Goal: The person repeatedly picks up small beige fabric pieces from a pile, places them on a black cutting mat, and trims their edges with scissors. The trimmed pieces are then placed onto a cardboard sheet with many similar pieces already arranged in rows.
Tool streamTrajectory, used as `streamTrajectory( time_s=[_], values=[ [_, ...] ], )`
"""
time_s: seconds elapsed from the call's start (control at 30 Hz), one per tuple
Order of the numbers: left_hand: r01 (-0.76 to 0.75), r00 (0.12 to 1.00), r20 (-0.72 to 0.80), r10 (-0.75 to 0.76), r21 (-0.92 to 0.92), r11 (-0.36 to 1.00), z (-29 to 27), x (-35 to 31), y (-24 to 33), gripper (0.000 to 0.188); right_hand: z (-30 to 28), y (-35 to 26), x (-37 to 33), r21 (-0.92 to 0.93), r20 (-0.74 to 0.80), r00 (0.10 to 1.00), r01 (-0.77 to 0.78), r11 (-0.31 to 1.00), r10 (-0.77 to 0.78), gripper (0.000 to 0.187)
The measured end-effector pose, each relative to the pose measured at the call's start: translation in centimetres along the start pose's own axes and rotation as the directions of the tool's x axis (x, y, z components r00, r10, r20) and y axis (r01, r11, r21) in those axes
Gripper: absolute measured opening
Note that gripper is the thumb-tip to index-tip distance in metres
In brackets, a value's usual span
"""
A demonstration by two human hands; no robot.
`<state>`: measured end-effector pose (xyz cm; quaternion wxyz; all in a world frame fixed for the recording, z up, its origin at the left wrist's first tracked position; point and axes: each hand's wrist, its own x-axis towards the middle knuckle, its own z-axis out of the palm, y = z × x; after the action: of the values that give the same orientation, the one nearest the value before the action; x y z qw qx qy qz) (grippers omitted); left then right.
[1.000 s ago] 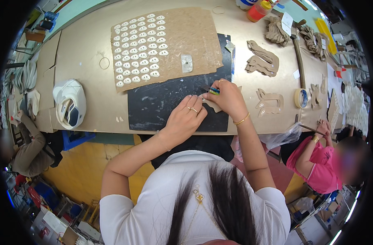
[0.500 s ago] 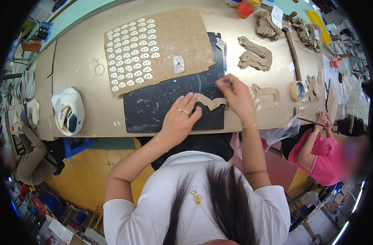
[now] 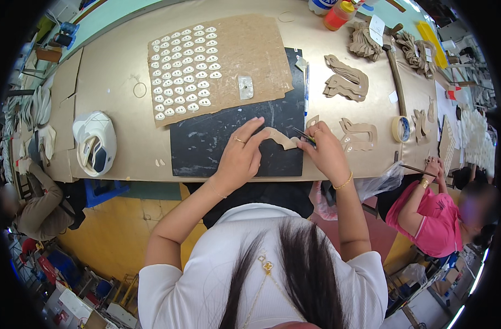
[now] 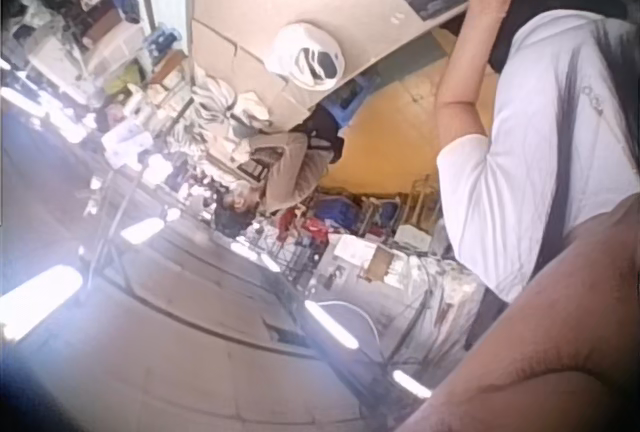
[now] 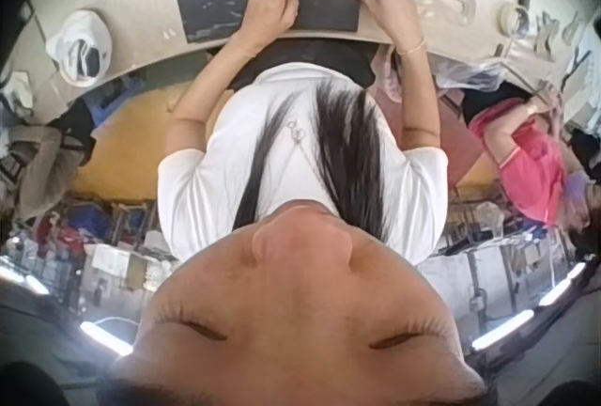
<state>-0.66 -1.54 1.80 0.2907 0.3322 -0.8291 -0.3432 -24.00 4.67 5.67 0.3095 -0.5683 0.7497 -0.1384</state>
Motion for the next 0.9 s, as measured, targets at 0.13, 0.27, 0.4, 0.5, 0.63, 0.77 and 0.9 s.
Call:
streamTrajectory(
  time_s=[0.13,0.27,0.4,0.5,0.63,0.77,0.9],
  values=[
    [-0.174,0.976,0.165,0.142,0.197,0.965,0.4,-0.5,-0.5,0.046,-1.3,-0.8,-0.7,0.038,0.121,0.982,-0.15,0.988,0.145,0.023],
    [-0.238,0.962,0.188,0.198,0.224,0.945,0.1,-0.1,-0.4,0.045,-2.5,-0.8,-1.7,0.38,0.309,0.95,-0.159,0.911,0.037,0.024],
    [-0.286,0.952,0.179,0.25,0.215,0.934,0.2,0.1,-1.0,0.044,-2.3,0.1,-2.4,0.607,0.373,0.914,-0.113,0.787,-0.157,0.027],
    [-0.269,0.957,0.166,0.239,0.186,0.945,0.1,0.2,-1.1,0.045,-2.6,-1.0,-2.4,0.624,0.32,0.941,-0.126,0.772,-0.105,0.026],
    [-0.282,0.955,0.132,0.267,0.111,0.953,0.5,-0.2,-0.8,0.052,-2.1,-0.5,-2.8,0.57,0.205,0.979,-0.105,0.815,-0.017,0.019],
    [-0.29,0.951,0.155,0.266,0.164,0.943,0.5,-0.7,-0.7,0.051,-1.4,-1.2,-3.5,0.566,0.112,0.993,-0.038,0.824,-0.031,0.015],
    [-0.34,0.93,0.202,0.308,0.15,0.928,0.8,-1.1,-0.5,0.047,-1.0,-0.6,-4.0,0.513,-0.05,0.984,0.171,0.841,-0.17,0.017]
  ],
)
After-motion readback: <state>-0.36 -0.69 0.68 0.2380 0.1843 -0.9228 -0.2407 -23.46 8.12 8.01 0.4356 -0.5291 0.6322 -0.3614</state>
